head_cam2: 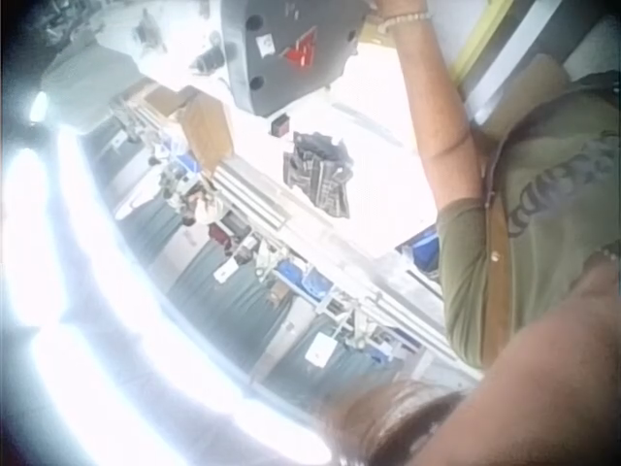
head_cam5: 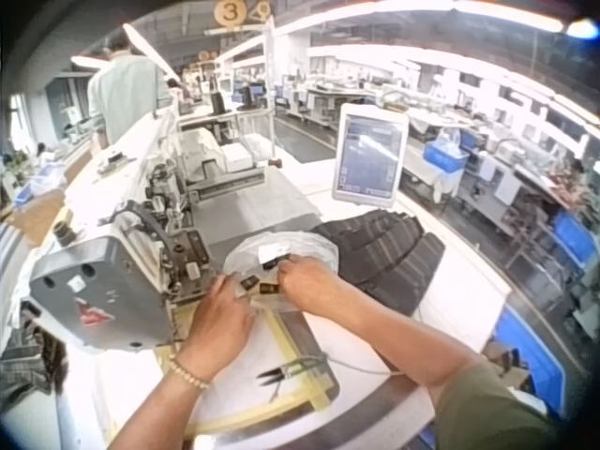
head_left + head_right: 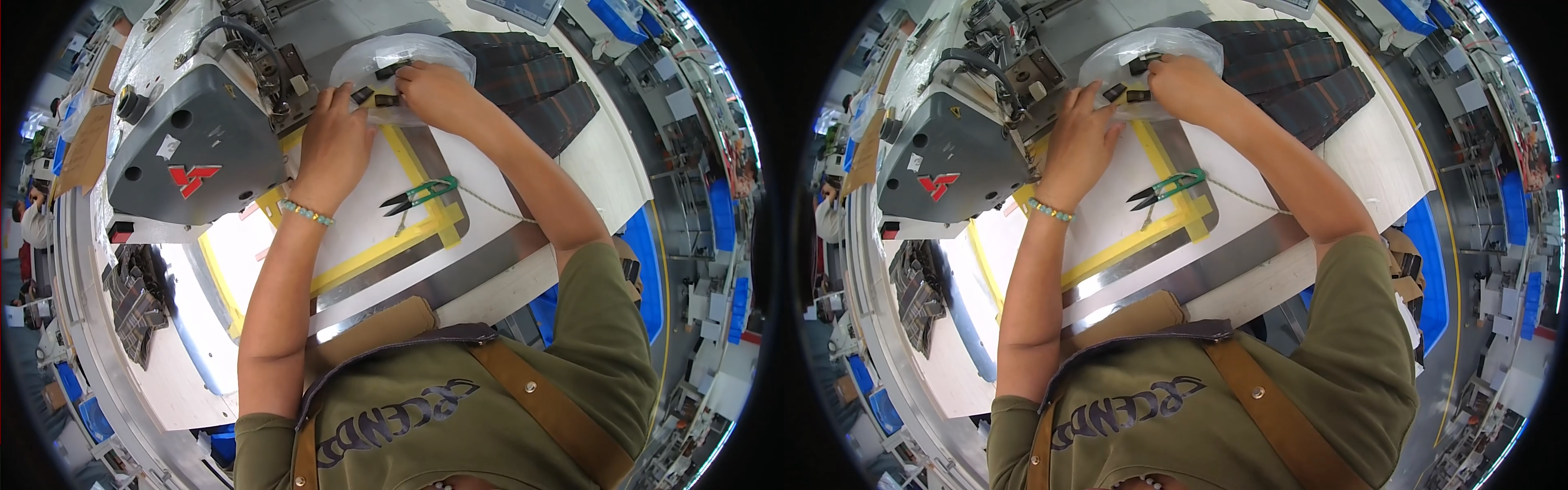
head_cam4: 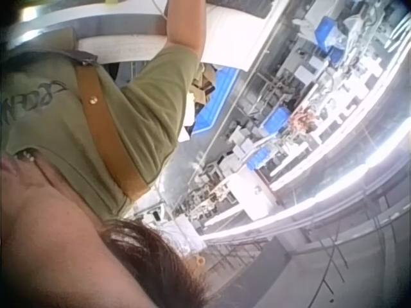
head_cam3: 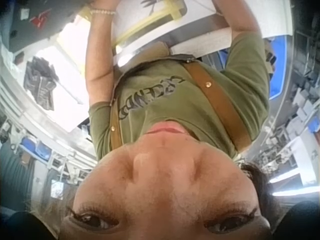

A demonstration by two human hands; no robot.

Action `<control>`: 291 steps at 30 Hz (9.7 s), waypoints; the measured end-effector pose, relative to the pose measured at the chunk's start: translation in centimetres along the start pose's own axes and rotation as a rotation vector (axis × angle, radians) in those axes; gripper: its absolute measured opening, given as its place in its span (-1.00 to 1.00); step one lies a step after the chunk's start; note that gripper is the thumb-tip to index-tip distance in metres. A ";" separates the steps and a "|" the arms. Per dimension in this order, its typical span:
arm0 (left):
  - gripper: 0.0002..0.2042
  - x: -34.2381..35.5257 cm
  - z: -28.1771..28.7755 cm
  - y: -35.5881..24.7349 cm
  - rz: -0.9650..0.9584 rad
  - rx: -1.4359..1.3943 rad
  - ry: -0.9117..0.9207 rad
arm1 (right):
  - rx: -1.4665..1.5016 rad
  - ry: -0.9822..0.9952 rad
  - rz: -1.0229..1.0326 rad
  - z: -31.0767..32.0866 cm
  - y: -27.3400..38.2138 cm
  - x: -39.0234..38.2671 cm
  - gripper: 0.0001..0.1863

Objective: Sewing zippers onto fabric strips using an industrial sewing machine.

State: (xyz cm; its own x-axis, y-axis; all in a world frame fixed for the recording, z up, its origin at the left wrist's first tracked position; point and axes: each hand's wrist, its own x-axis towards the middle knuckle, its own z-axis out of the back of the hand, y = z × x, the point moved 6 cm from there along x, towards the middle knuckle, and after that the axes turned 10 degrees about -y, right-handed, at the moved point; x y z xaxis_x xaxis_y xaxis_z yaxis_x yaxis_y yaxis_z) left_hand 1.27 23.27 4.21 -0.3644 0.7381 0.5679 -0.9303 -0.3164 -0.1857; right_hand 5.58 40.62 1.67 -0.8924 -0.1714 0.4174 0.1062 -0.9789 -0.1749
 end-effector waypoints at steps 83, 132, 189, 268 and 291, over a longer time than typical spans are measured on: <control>-0.88 -26.8 17.7 5.1 0.506 -0.310 0.293 | 1.022 0.260 0.017 9.7 24.0 -4.8 -0.63; -0.93 -22.1 17.7 -0.2 0.687 -0.861 0.089 | 1.223 0.262 -0.138 10.7 21.0 -7.1 -0.84; -0.70 -17.3 13.5 16.9 0.621 -0.187 0.226 | 0.553 0.038 0.355 2.7 17.9 0.2 -0.51; -0.86 -18.0 14.0 16.8 0.672 -0.322 0.400 | 0.693 -0.084 0.361 2.2 16.9 0.4 -0.61; -0.53 -17.3 11.9 6.4 0.031 0.075 0.130 | 0.702 -0.177 0.359 2.5 16.8 0.2 -0.68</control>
State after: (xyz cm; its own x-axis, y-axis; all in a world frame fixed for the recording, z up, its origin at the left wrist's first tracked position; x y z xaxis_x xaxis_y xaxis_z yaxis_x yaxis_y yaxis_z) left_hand 2.15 1.38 2.72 -0.4002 0.7967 0.4529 -0.9143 -0.3808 -0.1382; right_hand 8.31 23.85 1.02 -0.6752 -0.4465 0.5872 0.6764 -0.6924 0.2513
